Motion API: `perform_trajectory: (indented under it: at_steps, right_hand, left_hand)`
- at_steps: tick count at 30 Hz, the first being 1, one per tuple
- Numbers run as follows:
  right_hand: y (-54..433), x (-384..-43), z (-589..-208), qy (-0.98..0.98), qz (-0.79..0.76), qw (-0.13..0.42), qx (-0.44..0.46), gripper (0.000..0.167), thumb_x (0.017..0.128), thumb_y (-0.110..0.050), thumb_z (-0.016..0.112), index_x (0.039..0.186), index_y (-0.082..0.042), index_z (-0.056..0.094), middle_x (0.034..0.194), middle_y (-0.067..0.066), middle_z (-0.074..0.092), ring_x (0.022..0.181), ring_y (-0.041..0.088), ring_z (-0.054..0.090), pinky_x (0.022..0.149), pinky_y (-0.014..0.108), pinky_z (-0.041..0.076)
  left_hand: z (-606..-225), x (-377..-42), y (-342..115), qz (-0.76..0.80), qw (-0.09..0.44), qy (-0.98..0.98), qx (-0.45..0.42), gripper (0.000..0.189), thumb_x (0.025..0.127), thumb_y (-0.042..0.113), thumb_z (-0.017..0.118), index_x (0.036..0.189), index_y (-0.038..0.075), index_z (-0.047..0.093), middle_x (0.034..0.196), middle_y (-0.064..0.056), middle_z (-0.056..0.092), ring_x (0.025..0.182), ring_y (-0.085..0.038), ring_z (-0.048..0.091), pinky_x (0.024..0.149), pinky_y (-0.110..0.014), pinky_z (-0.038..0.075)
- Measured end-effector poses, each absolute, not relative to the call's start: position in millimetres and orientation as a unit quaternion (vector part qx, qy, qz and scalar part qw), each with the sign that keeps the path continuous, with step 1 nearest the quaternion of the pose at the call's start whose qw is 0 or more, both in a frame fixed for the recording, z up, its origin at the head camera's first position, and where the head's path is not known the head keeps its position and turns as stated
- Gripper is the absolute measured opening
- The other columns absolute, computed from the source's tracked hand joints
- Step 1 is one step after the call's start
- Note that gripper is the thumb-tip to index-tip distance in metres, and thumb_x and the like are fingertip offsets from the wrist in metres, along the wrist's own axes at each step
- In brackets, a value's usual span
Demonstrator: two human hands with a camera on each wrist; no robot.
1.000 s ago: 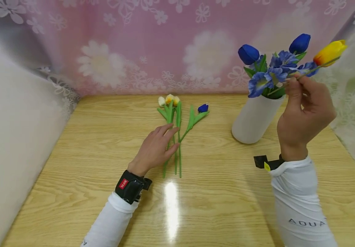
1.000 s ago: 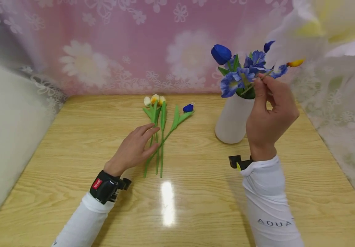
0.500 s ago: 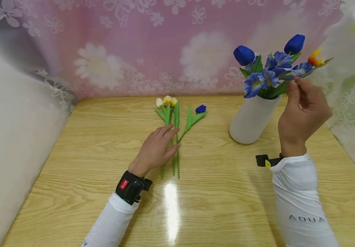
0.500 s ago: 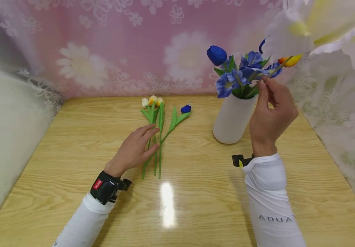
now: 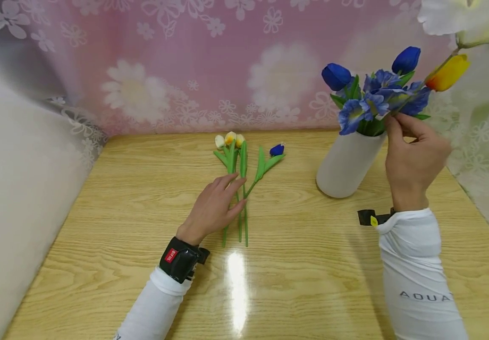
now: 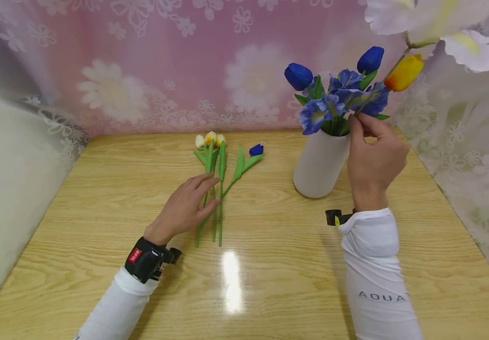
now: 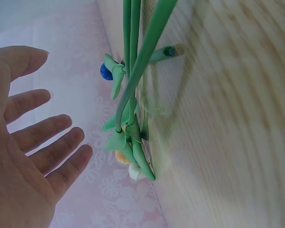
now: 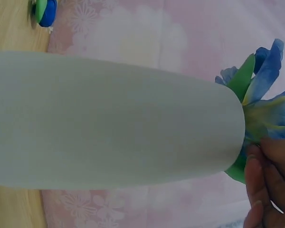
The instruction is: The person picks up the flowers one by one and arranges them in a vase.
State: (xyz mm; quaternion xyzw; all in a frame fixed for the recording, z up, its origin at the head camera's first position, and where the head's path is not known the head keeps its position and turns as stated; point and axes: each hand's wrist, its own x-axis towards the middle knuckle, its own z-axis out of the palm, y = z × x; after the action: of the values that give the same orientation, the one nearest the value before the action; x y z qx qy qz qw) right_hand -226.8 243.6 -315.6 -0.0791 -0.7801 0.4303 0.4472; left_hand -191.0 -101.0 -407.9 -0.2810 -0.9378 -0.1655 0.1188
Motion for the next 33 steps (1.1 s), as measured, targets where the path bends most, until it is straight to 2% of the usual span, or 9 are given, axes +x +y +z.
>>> perform_trajectory:
  at_steps: [7,10,14,17,19,22,27,30,33]
  right_hand:
    - [244.8,-220.4,-309.7,-0.835,0.382,0.392,-0.051,0.03,0.09,-0.028,0.06,0.09,-0.004,0.078,0.071,-0.013,0.06,0.062,-0.009,0.047,0.063,0.015,0.035]
    - [245.0,-217.5,-304.2,-0.867,0.348,0.354,-0.047,0.032,0.092,-0.025,0.055,0.093,-0.001,0.076,0.076,0.0,0.065,0.062,-0.006,0.044,0.063,0.018,0.034]
    - [249.5,-214.0,-293.0,-0.917,0.294,0.269,-0.033,0.036,0.096,-0.023,0.049,0.102,0.004,0.072,0.089,0.023,0.066,0.069,0.017,0.053,0.058,0.027,0.036]
    - [254.0,-211.7,-285.2,-0.94,0.271,0.208,-0.02,0.038,0.098,-0.023,0.047,0.106,0.008,0.069,0.094,0.029,0.065,0.077,0.037,0.055,0.056,0.034,0.037]
    - [256.3,-209.6,-283.0,-0.945,0.264,0.191,-0.018,0.038,0.098,-0.024,0.048,0.105,0.007,0.069,0.095,0.028,0.065,0.077,0.037,0.055,0.055,0.033,0.038]
    - [256.9,-205.7,-285.0,-0.938,0.281,0.198,-0.034,0.038,0.095,-0.03,0.056,0.101,0.004,0.072,0.083,0.017,0.068,0.071,0.023,0.055,0.053,0.027,0.038]
    - [252.5,-196.0,-296.9,-0.902,0.336,0.266,-0.055,0.034,0.088,-0.032,0.064,0.091,0.0,0.074,0.065,-0.022,0.053,0.059,-0.005,0.047,0.054,0.018,0.037]
    - [248.4,-190.0,-304.1,-0.891,0.354,0.281,-0.044,0.033,0.087,-0.032,0.065,0.087,0.0,0.073,0.062,-0.028,0.047,0.058,-0.006,0.047,0.054,0.015,0.036]
    - [244.5,-184.8,-310.3,-0.899,0.363,0.243,-0.029,0.034,0.087,-0.035,0.067,0.089,-0.002,0.074,0.063,-0.027,0.05,0.059,-0.002,0.049,0.053,0.015,0.037]
  left_hand:
    - [-410.7,-190.2,-102.9,-0.165,0.118,-0.938,-0.28,0.048,0.094,0.03,0.059,0.136,0.008,0.052,0.139,-0.016,0.047,0.123,-0.031,0.047,0.096,-0.047,0.042]
    - [-412.0,-190.1,-103.4,-0.166,0.121,-0.938,-0.281,0.047,0.094,0.029,0.06,0.135,0.008,0.053,0.138,-0.017,0.048,0.122,-0.032,0.047,0.095,-0.047,0.043]
    - [-413.2,-190.0,-104.2,-0.167,0.126,-0.937,-0.281,0.045,0.094,0.028,0.06,0.134,0.008,0.054,0.137,-0.017,0.049,0.121,-0.032,0.048,0.094,-0.047,0.043]
    - [-413.9,-189.9,-105.0,-0.165,0.125,-0.938,-0.279,0.045,0.094,0.028,0.06,0.133,0.008,0.055,0.136,-0.017,0.049,0.121,-0.032,0.048,0.094,-0.047,0.043]
    - [-414.1,-189.8,-105.4,-0.165,0.124,-0.938,-0.278,0.044,0.094,0.028,0.06,0.133,0.008,0.055,0.136,-0.017,0.049,0.122,-0.032,0.048,0.094,-0.048,0.043]
    - [-414.2,-189.1,-106.1,-0.166,0.121,-0.939,-0.275,0.044,0.094,0.028,0.06,0.133,0.008,0.055,0.136,-0.017,0.049,0.122,-0.032,0.047,0.094,-0.048,0.043]
    - [-413.7,-188.6,-107.6,-0.167,0.123,-0.939,-0.275,0.043,0.094,0.028,0.06,0.132,0.007,0.056,0.135,-0.017,0.049,0.122,-0.033,0.047,0.095,-0.048,0.043]
    - [-412.9,-189.1,-108.3,-0.167,0.128,-0.938,-0.276,0.043,0.093,0.027,0.061,0.131,0.008,0.056,0.135,-0.017,0.05,0.121,-0.033,0.048,0.095,-0.048,0.042]
    - [-412.5,-189.8,-108.8,-0.169,0.127,-0.938,-0.276,0.042,0.093,0.027,0.061,0.131,0.008,0.056,0.135,-0.017,0.05,0.121,-0.033,0.048,0.095,-0.048,0.043]
